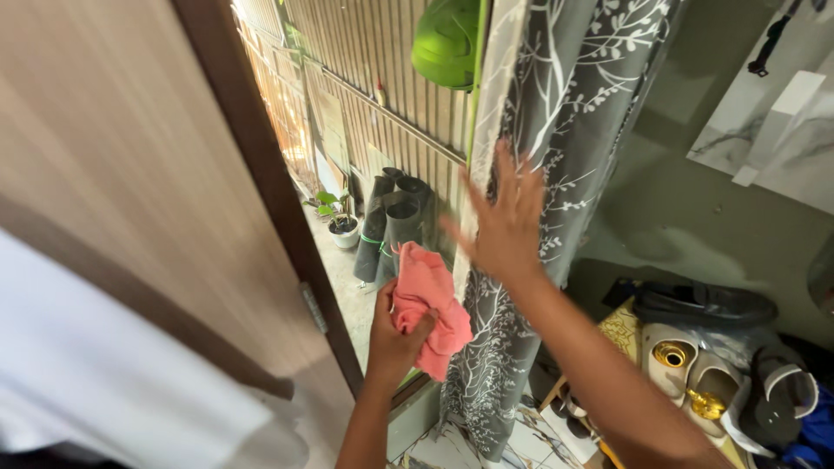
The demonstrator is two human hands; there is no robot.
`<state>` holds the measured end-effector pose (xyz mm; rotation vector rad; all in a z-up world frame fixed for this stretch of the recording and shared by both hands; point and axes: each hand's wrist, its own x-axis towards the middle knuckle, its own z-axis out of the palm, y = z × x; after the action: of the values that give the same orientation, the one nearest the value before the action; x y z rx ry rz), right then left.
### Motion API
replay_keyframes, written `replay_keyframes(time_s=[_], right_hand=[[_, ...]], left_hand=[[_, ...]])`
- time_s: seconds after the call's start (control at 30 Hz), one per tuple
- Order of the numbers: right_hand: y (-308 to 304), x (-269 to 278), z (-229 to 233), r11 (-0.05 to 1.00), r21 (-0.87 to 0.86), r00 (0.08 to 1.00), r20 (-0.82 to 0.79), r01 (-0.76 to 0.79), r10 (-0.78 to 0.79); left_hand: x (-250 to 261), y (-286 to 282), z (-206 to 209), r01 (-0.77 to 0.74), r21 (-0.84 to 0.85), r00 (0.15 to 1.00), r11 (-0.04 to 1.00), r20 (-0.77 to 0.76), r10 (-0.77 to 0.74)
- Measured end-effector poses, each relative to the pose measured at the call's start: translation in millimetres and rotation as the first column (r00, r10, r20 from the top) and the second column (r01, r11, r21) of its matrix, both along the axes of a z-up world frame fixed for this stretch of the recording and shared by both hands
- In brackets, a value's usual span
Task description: The person wipes a mirror by hand using a cloth. They move the cloth in broad strokes across the glass, stop to fold the cloth, and then continue cleaning the lower portion and edges of the mirror surface.
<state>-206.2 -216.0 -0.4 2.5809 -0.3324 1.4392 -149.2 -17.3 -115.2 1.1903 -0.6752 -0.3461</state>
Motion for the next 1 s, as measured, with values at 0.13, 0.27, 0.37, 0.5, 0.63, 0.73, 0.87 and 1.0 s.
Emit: replay_keyframes(time_s=[0.13,0.27,0.37,0.5,0.63,0.73,0.87,1.0], right_hand=[[-67,20,26,0.959,0.038,0.959,0.001,0.282,-0.282],[-166,28,19,0.946,0.164,0.96,-0.043,0.279,-0.275],[-231,26,16,0.953,0.202,0.974,-0.015,0.225,-0.227],[-314,22,30,0.943,0.286,0.985,-0.038,0.169,-0.166],[-401,17,49,0.903,0.349,0.967,-0.116,0.252,-0.225],[-442,14,50,0.969,0.146,0.978,0.033,0.201,-0.208],[-458,31,40,0.966,0.163,0.979,-0.008,0.202,-0.203],[-400,53,12,0.975,0.159,0.983,-0.124,0.153,-0.134]], left_hand=[[-7,-46,15,0.023,-0.06,0.991,0.998,-0.129,-0.031],[-10,-103,29,-0.033,0.0,0.999,0.999,0.04,0.033],[-12,-162,35,0.007,-0.021,1.0,1.0,0.016,-0.007],[-17,-228,36,0.06,-0.039,0.998,0.997,0.016,-0.059],[-22,-256,36,0.051,0.031,0.998,0.998,0.028,-0.052],[-20,-260,33,-0.01,0.111,0.999,0.994,0.045,0.005],[-19,-247,21,-0.015,0.086,0.998,0.996,-0.063,0.021],[-21,-218,14,-0.093,0.074,0.995,0.993,-0.028,0.096]])
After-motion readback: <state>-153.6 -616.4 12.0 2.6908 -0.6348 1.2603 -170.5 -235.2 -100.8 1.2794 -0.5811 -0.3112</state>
